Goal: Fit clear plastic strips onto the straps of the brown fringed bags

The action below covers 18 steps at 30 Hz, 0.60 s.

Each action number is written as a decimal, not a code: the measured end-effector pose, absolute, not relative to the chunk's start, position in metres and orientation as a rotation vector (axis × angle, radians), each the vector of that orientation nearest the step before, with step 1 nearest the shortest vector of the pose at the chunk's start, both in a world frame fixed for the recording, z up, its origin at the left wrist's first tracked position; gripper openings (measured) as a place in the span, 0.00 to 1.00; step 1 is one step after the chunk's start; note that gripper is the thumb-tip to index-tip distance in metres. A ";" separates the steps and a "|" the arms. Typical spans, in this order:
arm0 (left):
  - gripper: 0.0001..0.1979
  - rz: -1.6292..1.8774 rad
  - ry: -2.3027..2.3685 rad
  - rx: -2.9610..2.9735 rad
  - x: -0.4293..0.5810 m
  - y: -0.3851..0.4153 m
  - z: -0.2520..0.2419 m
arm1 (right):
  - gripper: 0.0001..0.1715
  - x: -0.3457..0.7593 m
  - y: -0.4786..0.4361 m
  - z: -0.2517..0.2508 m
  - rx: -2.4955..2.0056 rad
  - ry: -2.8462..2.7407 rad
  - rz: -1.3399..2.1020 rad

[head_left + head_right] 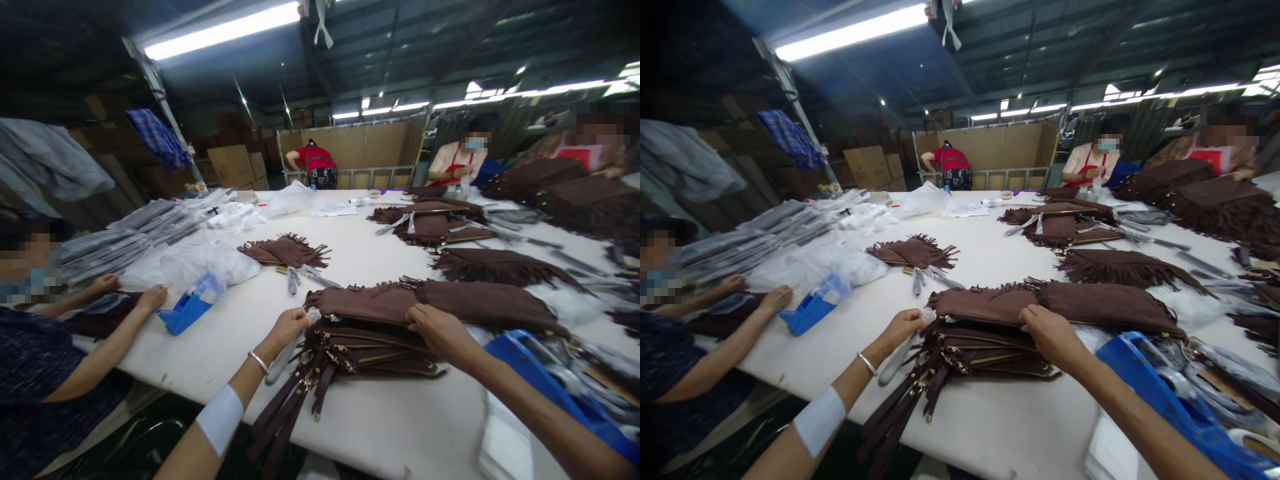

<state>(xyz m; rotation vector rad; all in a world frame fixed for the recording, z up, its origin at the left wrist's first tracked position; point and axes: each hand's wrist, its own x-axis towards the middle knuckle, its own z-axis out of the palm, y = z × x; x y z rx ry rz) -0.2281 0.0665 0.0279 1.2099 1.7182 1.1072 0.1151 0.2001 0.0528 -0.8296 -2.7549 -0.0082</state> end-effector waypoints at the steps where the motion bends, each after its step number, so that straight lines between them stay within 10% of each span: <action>1: 0.11 1.124 1.690 1.196 -0.227 0.065 0.041 | 0.05 0.119 0.202 0.059 -0.832 -2.711 -0.019; 8: 0.12 1.261 1.080 0.816 -0.190 0.023 0.104 | 0.08 0.143 0.189 0.070 -0.933 -2.520 -0.009; 18: 0.11 1.494 0.893 0.320 -0.146 -0.025 0.022 | 0.14 0.084 0.039 0.015 -0.911 -2.247 0.871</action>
